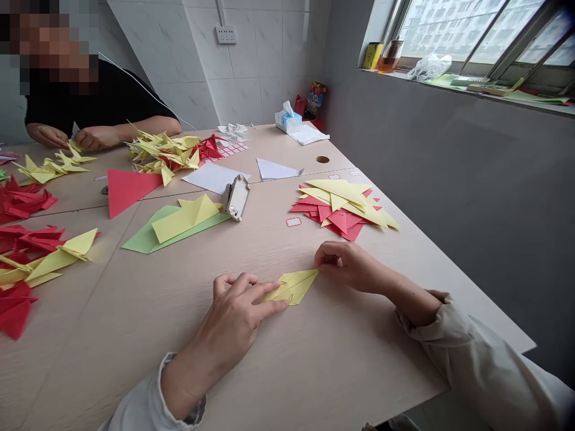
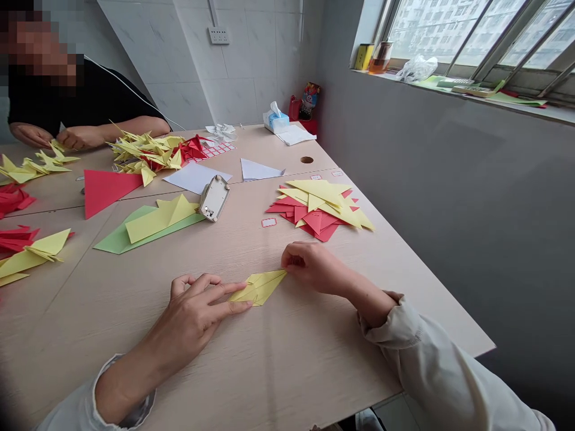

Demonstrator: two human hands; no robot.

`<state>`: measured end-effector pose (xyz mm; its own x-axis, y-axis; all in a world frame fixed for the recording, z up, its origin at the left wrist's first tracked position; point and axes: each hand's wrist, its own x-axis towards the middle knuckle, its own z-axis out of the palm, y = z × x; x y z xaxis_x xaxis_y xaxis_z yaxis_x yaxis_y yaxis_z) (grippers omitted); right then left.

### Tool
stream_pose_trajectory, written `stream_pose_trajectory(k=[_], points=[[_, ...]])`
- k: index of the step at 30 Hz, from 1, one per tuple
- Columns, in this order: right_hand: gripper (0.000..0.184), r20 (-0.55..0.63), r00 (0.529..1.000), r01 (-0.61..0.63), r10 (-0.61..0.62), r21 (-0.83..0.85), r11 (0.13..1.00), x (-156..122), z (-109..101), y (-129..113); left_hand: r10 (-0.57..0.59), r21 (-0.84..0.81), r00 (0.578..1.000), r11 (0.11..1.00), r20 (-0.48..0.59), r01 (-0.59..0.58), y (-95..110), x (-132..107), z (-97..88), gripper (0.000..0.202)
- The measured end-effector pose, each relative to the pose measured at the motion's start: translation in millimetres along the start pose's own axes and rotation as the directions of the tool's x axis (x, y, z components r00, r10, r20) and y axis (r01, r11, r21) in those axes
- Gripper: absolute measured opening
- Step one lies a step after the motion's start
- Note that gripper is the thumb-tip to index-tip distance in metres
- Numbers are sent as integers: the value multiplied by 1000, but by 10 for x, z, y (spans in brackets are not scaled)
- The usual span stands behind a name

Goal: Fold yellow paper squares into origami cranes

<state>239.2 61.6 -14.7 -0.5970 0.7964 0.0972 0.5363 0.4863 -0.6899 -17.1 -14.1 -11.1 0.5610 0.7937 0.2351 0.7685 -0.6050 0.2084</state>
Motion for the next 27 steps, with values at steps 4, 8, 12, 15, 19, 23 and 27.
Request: stream_pose_trajectory(k=[4, 8, 12, 15, 19, 23, 27], points=[[19, 0, 990, 143, -144, -39, 989, -4, 100, -155, 5, -9, 1000, 1000, 15, -4, -13, 2, 2, 56], [18, 93, 952, 295, -292, -29, 955, -16, 188, -208, 3, -13, 999, 1000, 42, -2, -27, -11, 10, 60], [21, 99, 934, 352, -342, -104, 930, -35, 243, -155, 20, 23, 997, 999, 72, -22, -24, -30, -10, 60], [23, 96, 937, 346, -336, -126, 930, -46, 265, -148, 37, 55, 995, 998, 92, -42, -9, -42, -41, 57], [19, 64, 960, 278, -274, -63, 959, -31, 270, -199, -2, -26, 995, 1000, 103, 5, -7, -33, -44, 49], [23, -54, 989, 130, -137, -115, 985, 19, 282, -236, -265, -239, 963, 934, 38, 266, -49, 13, 31, 32], [26, -101, 994, 34, -53, -177, 984, 50, 328, -237, -420, -324, 907, 862, -23, 391, -92, 48, 105, 26]])
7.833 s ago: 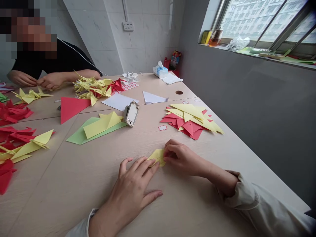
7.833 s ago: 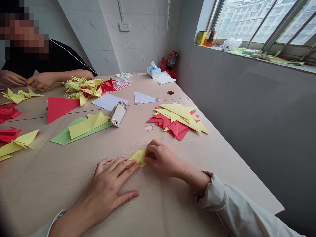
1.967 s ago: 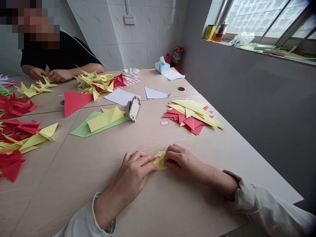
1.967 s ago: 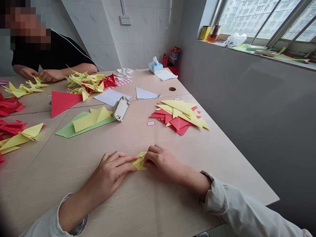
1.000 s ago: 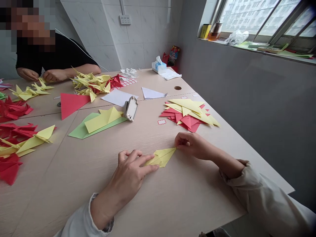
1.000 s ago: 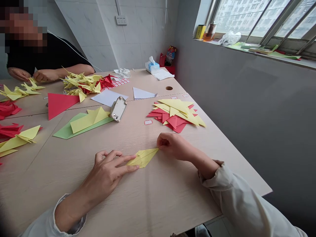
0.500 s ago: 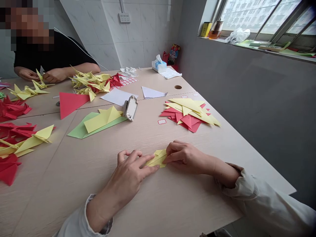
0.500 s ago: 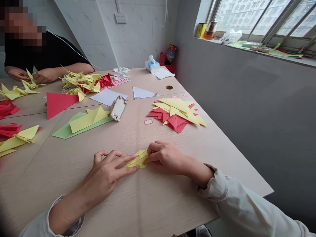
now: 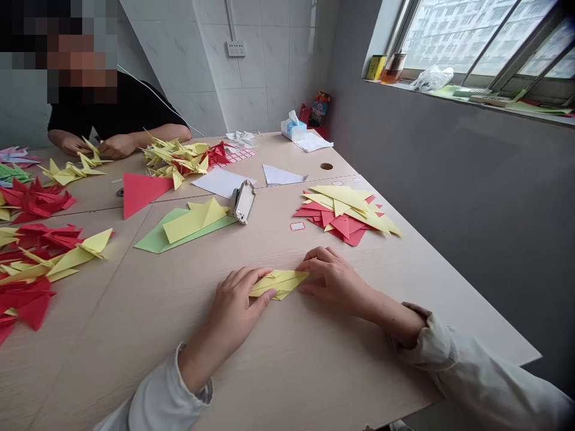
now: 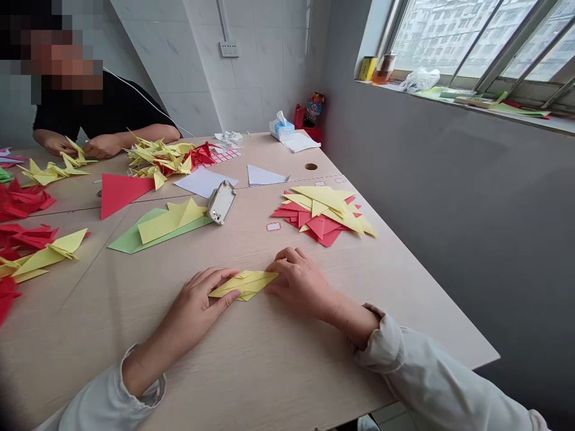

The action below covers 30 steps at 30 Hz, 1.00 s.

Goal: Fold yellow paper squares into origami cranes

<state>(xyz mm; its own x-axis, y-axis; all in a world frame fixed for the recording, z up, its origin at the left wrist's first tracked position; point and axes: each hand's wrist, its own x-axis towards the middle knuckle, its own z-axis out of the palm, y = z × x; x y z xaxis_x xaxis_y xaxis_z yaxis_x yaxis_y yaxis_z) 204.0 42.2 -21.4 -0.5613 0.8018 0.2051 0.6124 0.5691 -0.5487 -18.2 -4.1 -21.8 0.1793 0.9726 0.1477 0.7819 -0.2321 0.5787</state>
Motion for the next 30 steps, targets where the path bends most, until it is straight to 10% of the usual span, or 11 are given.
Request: stream_pose_trajectory(k=[15, 24, 30], points=[[13, 0, 991, -131, 133, 165, 978, 42, 87, -108, -71, -184, 997, 980, 24, 75, -36, 9, -6, 29], [25, -143, 986, 135, -88, 365, 921, 9, 47, -194, -167, -599, 956, 750, 240, 281, 49, 48, -110, 23], [5, 24, 999, -50, 44, 547, 835, -7, 97, -223, -199, -665, 919, 639, 341, 386, 46, 22, -76, 24]])
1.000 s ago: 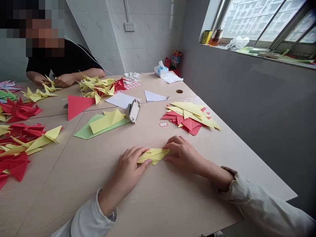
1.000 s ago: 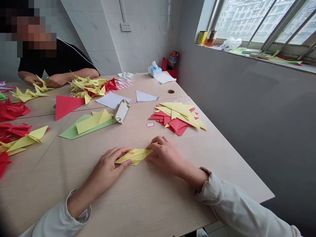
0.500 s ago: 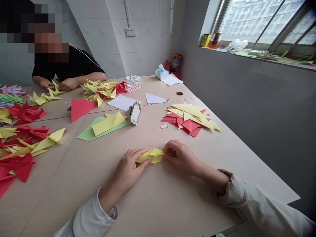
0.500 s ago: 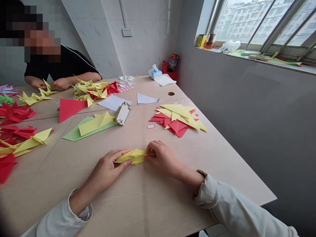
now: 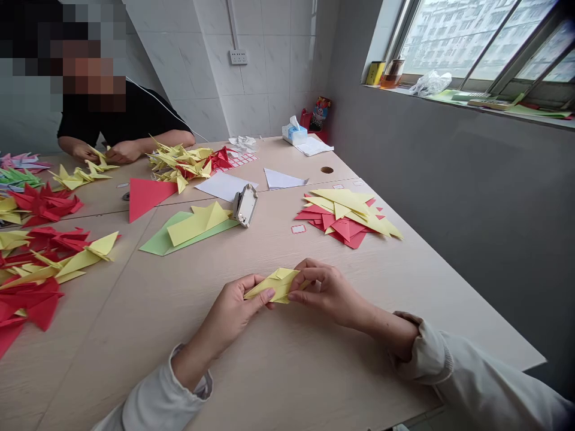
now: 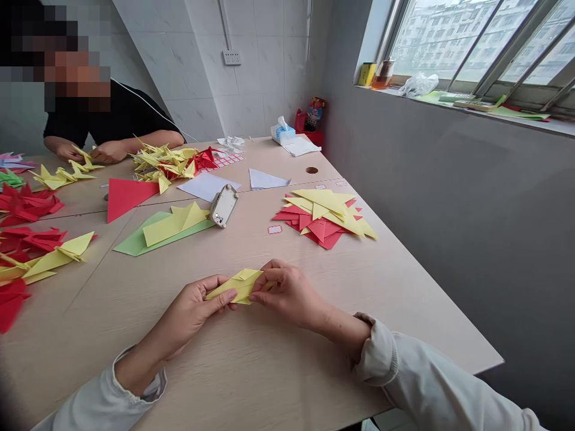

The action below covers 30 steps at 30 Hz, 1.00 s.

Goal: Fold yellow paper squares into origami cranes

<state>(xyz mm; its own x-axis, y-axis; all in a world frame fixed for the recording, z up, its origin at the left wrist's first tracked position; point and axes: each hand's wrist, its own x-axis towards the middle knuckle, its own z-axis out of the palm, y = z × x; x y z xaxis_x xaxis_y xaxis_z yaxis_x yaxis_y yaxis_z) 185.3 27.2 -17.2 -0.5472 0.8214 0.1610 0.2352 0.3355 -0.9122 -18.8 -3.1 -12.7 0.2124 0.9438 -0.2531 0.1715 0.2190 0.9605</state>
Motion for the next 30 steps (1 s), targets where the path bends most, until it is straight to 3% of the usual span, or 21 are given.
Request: stream_pose_trajectory(k=[11, 19, 22, 24, 26, 27, 29, 30], points=[[11, -61, 995, -78, 74, -68, 995, 15, 101, 23, 32, 126, 999, 991, 21, -35, -8, -19, 38, 24], [8, -93, 996, -3, -13, -178, 984, 2, 58, -67, 62, 197, 997, 979, -43, -53, 9, -6, 44, 23], [34, -113, 992, 35, -53, -156, 987, -1, -15, -93, 129, 308, 988, 946, -80, -99, -23, -23, 58, 20], [32, -83, 988, 111, -128, -191, 975, 10, -39, -64, 265, 486, 960, 853, -92, -189, -43, -29, 60, 16], [10, -28, 964, 243, -265, -318, 916, 30, -38, 3, 466, 660, 884, 674, -33, -331, -47, -27, 49, 14], [7, 5, 942, 308, -335, -402, 862, 42, -33, 46, 545, 724, 838, 567, 26, -392, -41, -25, 39, 17], [17, 89, 907, 393, -412, -534, 749, 62, -25, 131, 598, 798, 785, 389, 160, -460, -17, -28, 16, 25], [19, 133, 900, 413, -415, -562, 716, 68, -28, 166, 575, 816, 788, 335, 219, -471, -1, -35, 5, 27]])
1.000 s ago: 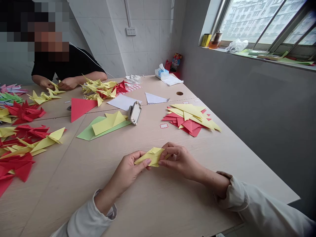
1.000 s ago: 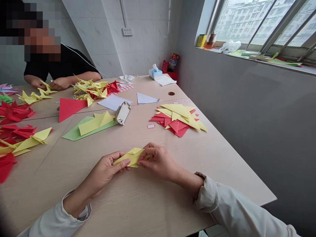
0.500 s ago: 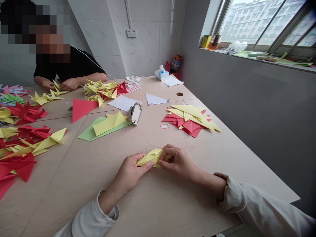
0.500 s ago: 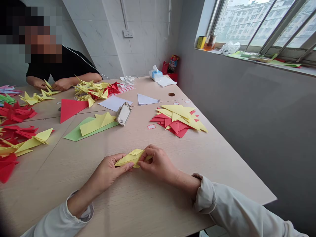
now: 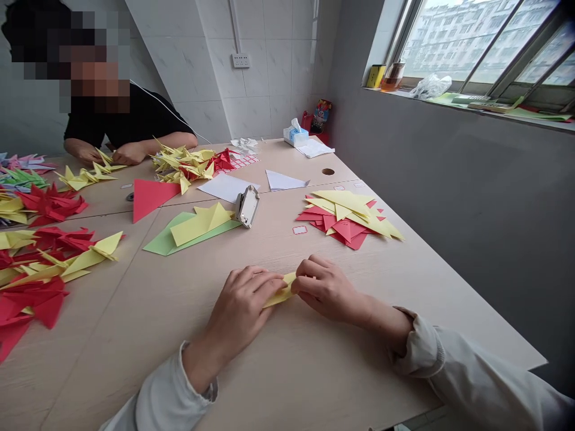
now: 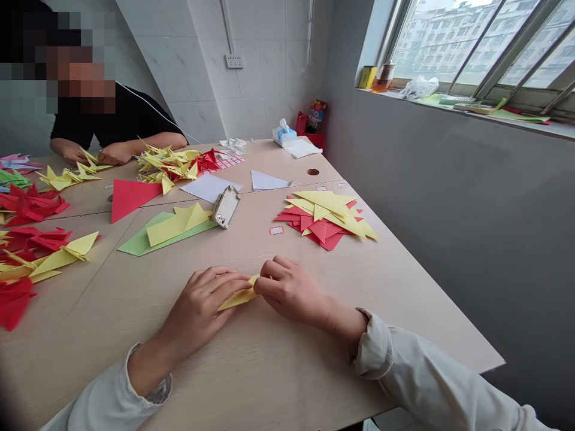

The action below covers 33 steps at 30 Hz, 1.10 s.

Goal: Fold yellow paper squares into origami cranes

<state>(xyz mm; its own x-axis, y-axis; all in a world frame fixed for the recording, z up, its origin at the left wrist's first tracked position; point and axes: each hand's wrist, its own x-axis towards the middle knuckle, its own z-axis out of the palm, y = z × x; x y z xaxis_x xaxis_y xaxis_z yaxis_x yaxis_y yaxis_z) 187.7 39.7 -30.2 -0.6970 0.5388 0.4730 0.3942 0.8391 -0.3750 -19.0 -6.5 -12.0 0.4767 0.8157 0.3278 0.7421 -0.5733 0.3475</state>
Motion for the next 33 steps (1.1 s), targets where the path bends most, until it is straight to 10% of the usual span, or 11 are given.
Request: stream_pose_trajectory(k=[5, 22, 33], points=[[16, 159, 986, 44, -56, 82, 996, -36, -56, 73, 28, 70, 983, 997, 182, -41, -3, -27, -79, 28], [10, 280, 933, -259, 227, 86, 962, 131, -76, -54, 32, 69, 974, 996, 223, -49, -67, -44, -53, 32], [13, 287, 923, -235, 257, -107, 966, 189, -2, -125, 21, 73, 982, 997, 189, -35, -40, -37, -74, 26]])
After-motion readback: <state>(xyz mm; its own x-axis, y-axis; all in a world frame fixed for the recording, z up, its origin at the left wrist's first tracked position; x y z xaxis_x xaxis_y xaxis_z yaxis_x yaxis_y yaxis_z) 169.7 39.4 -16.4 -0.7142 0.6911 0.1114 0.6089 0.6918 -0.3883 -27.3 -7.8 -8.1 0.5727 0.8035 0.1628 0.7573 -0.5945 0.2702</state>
